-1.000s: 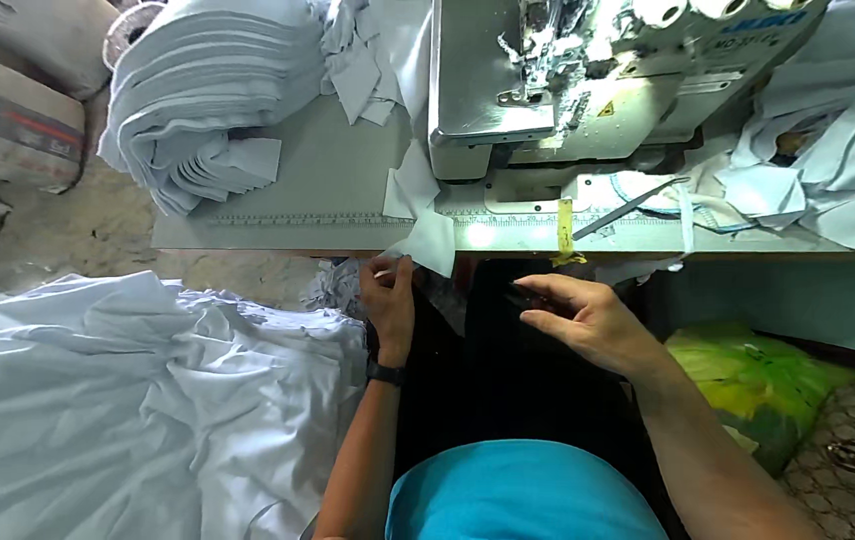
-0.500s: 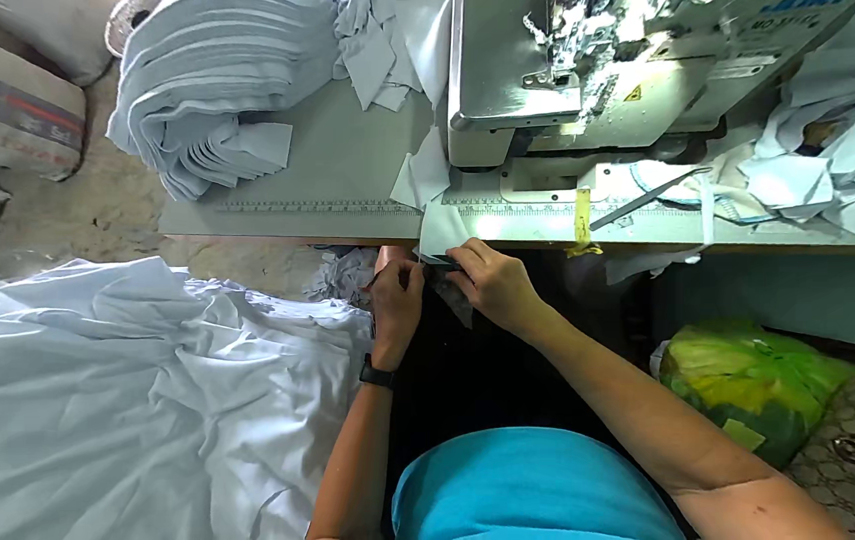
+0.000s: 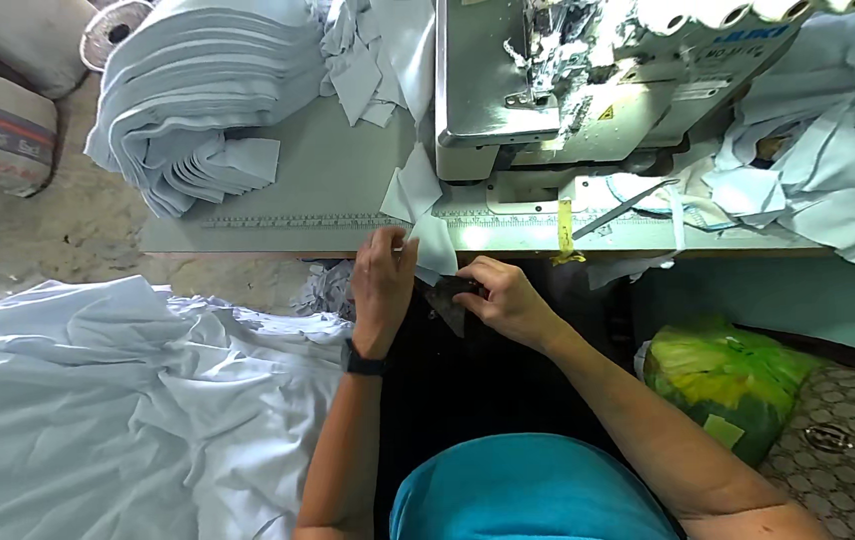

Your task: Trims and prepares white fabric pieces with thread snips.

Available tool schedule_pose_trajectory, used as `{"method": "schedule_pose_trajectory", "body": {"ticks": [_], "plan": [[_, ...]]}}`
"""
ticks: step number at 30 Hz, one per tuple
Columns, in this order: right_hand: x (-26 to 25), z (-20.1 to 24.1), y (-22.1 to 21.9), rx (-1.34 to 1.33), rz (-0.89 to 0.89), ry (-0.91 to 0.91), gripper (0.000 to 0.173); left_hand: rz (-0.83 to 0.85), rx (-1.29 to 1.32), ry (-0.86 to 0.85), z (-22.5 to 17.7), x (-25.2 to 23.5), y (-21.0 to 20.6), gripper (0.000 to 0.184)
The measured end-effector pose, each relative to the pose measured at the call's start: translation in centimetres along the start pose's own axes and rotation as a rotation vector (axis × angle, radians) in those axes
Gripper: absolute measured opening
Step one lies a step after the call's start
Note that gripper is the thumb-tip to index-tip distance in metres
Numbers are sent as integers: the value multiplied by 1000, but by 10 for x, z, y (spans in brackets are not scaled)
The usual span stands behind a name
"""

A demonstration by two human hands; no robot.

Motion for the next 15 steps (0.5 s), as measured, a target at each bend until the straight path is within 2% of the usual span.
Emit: {"method": "schedule_pose_trajectory", "body": {"ticks": [2,4,5,7,9,10,12,14,15], "plan": [[7,-7,-3,-83,17,-82,20,20,-41,74,-4,-24,-19,38],[13,-12,-6,-121,29,-127,20,130,-56,194,2,-38,-46,46],[15,-15,-3,-133,28,-139,19,169,-18,227,2,-39,-50,42],[17,-21,10,-170,-2,-164,20,224,154,246,-5,-29,-32,29],[17,-28,29,-189,-60,-206,20,248,436,190,-10,-6,4,17],[16,-31,36,-175,-87,-217,20,269,572,217,-3,2,10,15],[14,-30,40,-156,-114,-220,20,281,599,300,28,17,4,12],[5,-20,35,-155,-113,-169,20,340,732,390,41,33,-11,4],[4,-14,33,-151,-115,-131,21,370,815,430,41,43,-16,14]]}}
Point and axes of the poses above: each hand's wrist, its own x-axis away from the middle knuckle, its own y-axis out of the back of the hand, z = x × y, the point moved 10 cm from there along -x, towards the middle knuckle, and after that the axes turned 11 degrees about -z, right-handed, at the moved point
